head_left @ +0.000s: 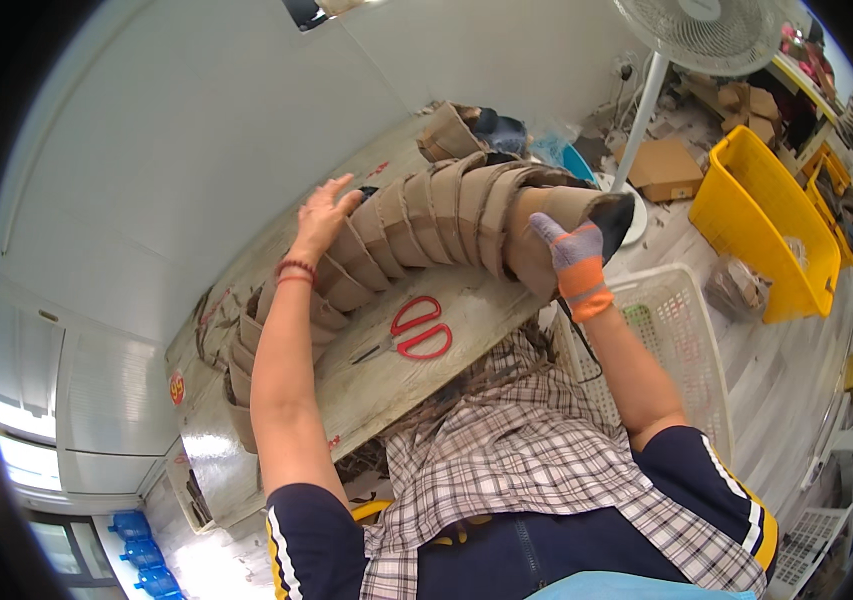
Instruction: The person trims the inner lining of multiple beige slippers using red-handled scissors. They pick up each slipper, cut away excess material from the interior, and place the trimmed slippers into a yellow bin.
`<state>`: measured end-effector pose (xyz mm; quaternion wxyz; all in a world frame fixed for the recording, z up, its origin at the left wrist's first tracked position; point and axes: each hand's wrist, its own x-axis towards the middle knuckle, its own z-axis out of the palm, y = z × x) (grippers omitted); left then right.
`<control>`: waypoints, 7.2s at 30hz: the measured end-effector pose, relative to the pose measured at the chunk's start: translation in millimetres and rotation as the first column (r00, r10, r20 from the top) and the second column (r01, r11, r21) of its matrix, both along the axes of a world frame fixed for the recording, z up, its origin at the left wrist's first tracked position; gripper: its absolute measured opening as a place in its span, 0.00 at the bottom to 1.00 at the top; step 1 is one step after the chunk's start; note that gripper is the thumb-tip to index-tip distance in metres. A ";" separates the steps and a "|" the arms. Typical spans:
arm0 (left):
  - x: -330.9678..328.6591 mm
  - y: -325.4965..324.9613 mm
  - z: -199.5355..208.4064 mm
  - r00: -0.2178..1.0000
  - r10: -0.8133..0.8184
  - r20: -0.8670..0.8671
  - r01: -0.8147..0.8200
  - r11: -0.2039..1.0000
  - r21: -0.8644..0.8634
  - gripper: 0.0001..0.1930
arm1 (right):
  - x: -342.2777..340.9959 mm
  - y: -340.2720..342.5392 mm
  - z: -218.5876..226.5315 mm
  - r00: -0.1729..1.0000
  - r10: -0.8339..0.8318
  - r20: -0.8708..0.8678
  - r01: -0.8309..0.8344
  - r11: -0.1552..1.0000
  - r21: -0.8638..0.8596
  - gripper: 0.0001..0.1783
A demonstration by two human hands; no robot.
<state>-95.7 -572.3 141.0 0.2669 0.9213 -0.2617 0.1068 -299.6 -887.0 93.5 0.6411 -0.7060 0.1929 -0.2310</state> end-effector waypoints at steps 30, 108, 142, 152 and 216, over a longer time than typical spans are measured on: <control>-316.7 266.7 -92.7 0.954 -0.031 -0.298 -0.270 -0.517 -0.812 0.20 | 45.8 -5.4 67.4 0.794 0.535 0.288 -0.561 0.827 0.012 0.23; -714.5 292.6 80.0 0.376 0.860 -0.345 -0.104 -0.331 -0.938 0.36 | 152.1 367.6 110.1 -0.474 0.864 0.169 -0.871 -0.432 -0.233 0.18; -921.2 263.0 -60.7 -0.999 -0.033 0.020 0.038 -0.944 0.327 0.33 | -161.3 446.8 25.3 -0.441 0.823 -0.357 -0.775 -0.550 -0.311 0.31; -576.8 195.1 -94.6 0.272 0.954 0.125 -0.910 0.297 -0.288 0.05 | -18.0 152.8 49.5 0.650 0.721 0.240 -0.123 0.411 -0.903 0.13; -348.3 49.0 75.8 0.893 -0.142 0.428 -0.015 0.940 0.342 0.12 | -102.6 182.4 66.4 0.648 0.755 0.103 -0.641 0.468 0.608 0.17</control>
